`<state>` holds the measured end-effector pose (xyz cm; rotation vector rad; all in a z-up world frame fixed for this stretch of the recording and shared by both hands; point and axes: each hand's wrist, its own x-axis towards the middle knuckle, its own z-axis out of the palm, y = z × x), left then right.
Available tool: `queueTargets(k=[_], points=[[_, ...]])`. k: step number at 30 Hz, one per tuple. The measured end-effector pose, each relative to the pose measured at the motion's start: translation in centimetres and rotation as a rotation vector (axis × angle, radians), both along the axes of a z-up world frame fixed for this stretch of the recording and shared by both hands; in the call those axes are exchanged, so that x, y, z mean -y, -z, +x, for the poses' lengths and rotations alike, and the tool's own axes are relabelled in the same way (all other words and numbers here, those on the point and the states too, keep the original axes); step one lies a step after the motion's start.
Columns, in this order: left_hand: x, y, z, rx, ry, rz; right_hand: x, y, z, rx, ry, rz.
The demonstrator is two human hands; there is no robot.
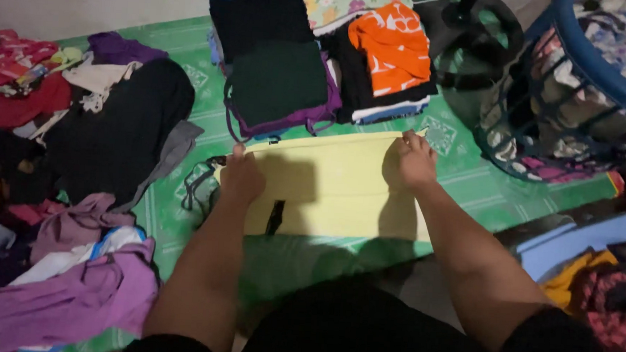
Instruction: Folding various items of clothing and organizing them into stacks.
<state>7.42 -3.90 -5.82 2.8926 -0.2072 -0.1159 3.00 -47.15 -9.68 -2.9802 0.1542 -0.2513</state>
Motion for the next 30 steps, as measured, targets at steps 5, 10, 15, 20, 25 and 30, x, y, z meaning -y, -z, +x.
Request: queueTargets(k=[5, 10, 15, 20, 25, 30], points=[[-2.3, 1.1, -3.4, 0.178, 0.132, -0.036, -1.7, -0.9, -4.6, 0.068, 0.038, -0.045], [-4.0, 3.3, -6.2, 0.291, 0.198, -0.088, -1.4, 1.4, -8.7, 0.11, 0.067, -0.112], [-4.8, 3.8, -8.4, 0.259, 0.216, -0.042, -2.5, 1.8, -12.7, 0.081, 0.042, -0.108], [-5.9, 8.5, -8.1, 0.161, 0.198, 0.017, -3.9, 1.5, -15.2, -0.018, 0.062, -0.124], [-4.9, 6.9, -8.8, -0.085, 0.125, -0.022, -5.4, 1.0, -16.6, -0.143, 0.072, -0.126], [-3.1, 1.0, -9.3, -0.393, 0.054, 0.178, -7.4, -2.9, -16.9, -0.403, 0.18, -0.151]])
